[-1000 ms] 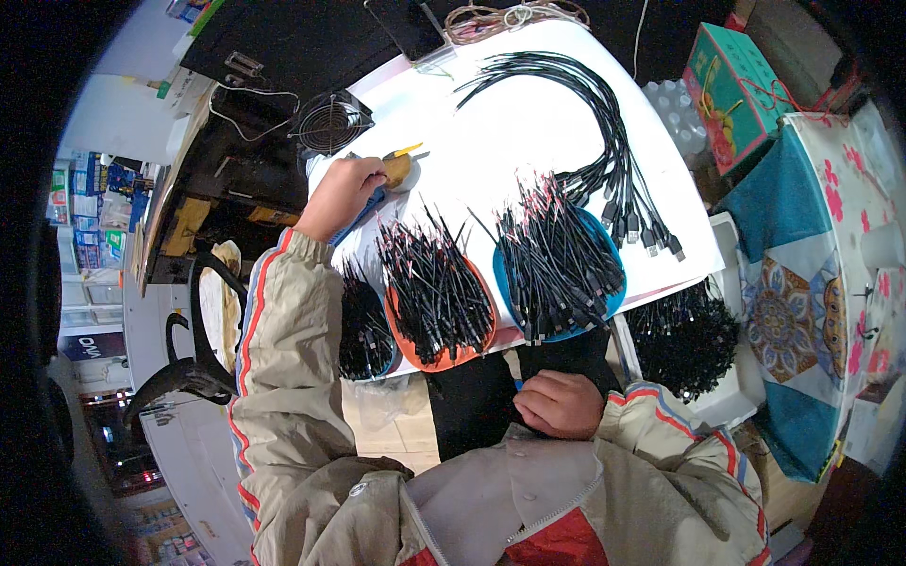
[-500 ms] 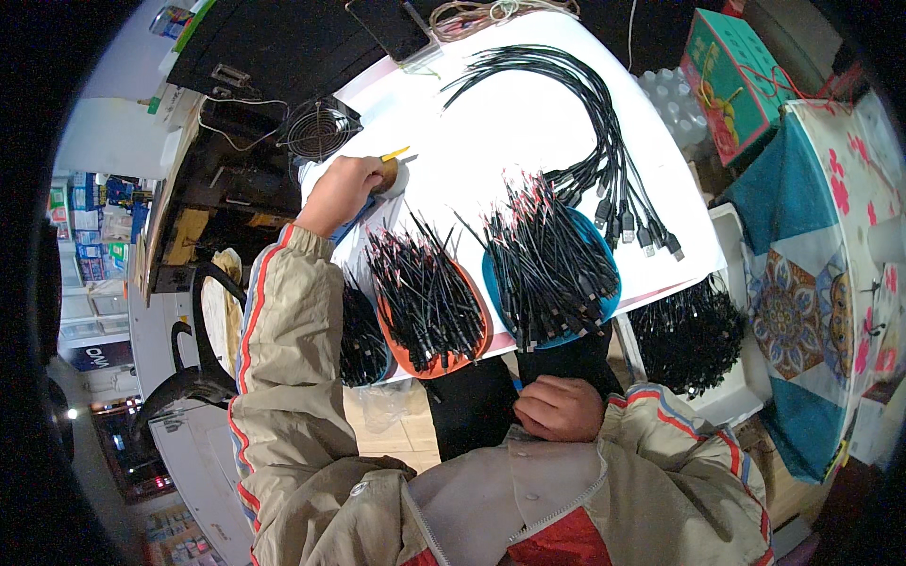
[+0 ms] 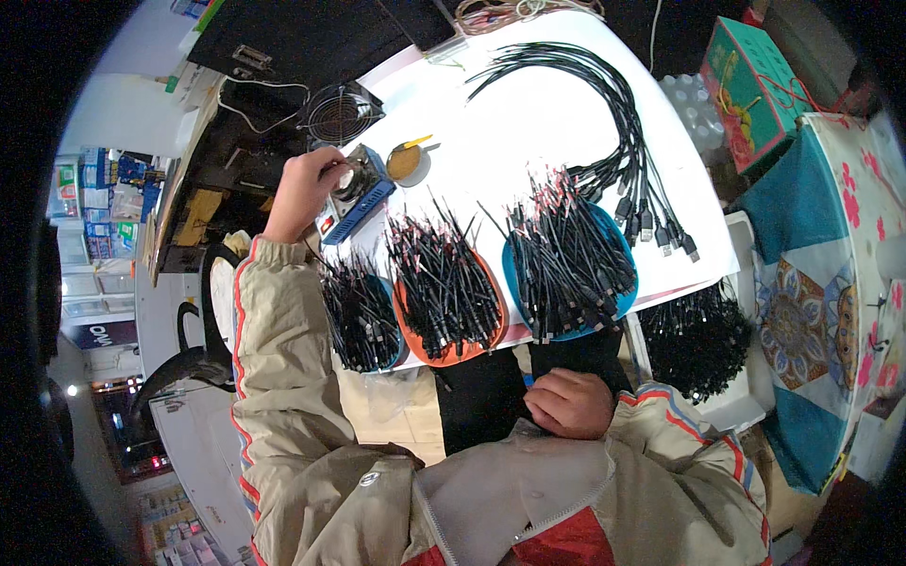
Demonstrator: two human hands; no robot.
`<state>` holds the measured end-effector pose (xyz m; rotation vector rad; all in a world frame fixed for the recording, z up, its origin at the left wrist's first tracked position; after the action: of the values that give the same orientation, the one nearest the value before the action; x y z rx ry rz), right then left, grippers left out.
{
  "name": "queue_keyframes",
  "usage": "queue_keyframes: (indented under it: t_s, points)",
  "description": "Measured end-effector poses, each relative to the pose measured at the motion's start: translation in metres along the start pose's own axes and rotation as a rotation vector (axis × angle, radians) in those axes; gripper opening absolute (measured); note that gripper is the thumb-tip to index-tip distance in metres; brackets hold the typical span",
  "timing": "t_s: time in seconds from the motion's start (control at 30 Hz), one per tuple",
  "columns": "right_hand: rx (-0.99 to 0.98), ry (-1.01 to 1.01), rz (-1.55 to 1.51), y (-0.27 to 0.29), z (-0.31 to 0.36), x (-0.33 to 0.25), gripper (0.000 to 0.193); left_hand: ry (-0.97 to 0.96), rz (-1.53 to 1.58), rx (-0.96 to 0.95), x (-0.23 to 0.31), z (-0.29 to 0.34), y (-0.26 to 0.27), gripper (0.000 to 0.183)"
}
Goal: The person sits with legs crossed and repeatedly picks up black wires from trays on the table. They strip the ends, insert small connectors, and place the finished wires into a white bin. The process is repeated for multiple wires.
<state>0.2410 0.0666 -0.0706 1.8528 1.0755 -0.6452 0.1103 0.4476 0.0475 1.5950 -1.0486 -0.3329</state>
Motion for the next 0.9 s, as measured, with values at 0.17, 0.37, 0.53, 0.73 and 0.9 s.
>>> queue_keyframes:
  t_s: [0.17,0.37,0.53,0.73,0.9]
  points:
    - [0.015,0.012,0.02,-0.003,-0.001,-0.003,0.011,0.247,0.0,0.006,-0.04,0.032,0.02,0.008]
    - [0.007,0.026,0.05,-0.005,-0.001,-0.003,0.012,0.264,0.037,0.025,-0.06,0.038,0.007,0.01]
    - [0.01,0.037,0.043,-0.003,-0.001,-0.002,0.012,0.226,0.024,0.007,-0.062,0.032,0.001,0.01]
    - [0.006,0.032,0.024,-0.004,-0.001,-0.002,0.013,0.139,-0.029,-0.022,-0.061,0.029,-0.001,0.01]
    - [0.013,0.026,0.023,-0.002,-0.002,-0.002,0.012,0.078,-0.066,-0.025,-0.059,0.024,-0.003,0.01]
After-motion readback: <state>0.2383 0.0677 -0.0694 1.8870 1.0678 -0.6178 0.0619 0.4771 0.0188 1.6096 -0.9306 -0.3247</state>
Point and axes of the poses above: each hand's wrist, its own z-axis away from the middle knuckle, its own y-axis out of the back of the hand, x = y × z, the point moved 6 cm from there along -z, towards the middle knuckle, and after that the axes turned 11 degrees about x, right-handed, at the moved point
